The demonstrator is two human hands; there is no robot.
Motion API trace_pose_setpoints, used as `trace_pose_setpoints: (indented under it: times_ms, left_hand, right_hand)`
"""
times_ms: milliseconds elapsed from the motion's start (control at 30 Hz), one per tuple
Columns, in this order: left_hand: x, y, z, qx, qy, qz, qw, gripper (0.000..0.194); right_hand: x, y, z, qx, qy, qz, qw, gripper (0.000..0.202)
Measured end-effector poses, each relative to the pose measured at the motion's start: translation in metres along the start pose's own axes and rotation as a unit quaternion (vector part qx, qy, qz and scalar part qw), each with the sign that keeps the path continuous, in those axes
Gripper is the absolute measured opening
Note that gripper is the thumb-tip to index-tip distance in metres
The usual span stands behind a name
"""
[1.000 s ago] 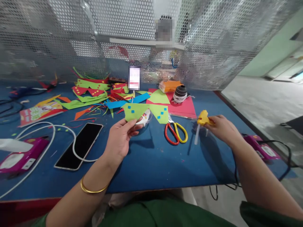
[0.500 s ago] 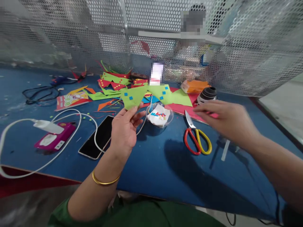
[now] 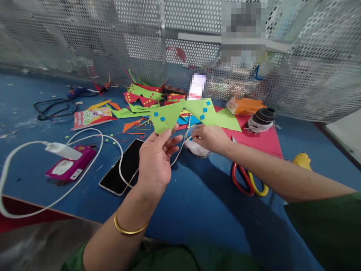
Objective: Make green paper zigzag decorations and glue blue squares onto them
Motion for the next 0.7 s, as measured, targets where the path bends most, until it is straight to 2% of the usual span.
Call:
trace_pose_setpoints:
  times_ms: [133, 433, 700]
  left_hand:
    - [-0.003, 0.003, -0.005, 0.014, 0.01, -0.018, 1.0, 0.013]
    - [-0.006, 0.004, -0.009, 0.02, 0.009, -0.034, 0.999, 0.013]
    - [-0.006, 0.006, -0.009, 0.018, 0.002, -0.037, 0.999, 0.013]
  right_hand:
    - [-0.005, -0.002, 0.004, -0.025, 0.003, 0.005, 1.0, 0.022]
    - [-0.005, -0.004, -0.003, -0.013, -0.009, 0.009, 1.0, 0.021]
    - [-0.007, -0.002, 0.009, -0.05, -0.078, 0.026, 0.995, 0.018]
Point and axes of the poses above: each hand's wrist, its own y-axis away from the middle knuckle, its own x-axis out of the back of the hand, z = x × y, the point moved 10 cm from there along -y, towards the middle knuckle, and after that the axes turned 8 degrees about -x, right-handed, at the moved point
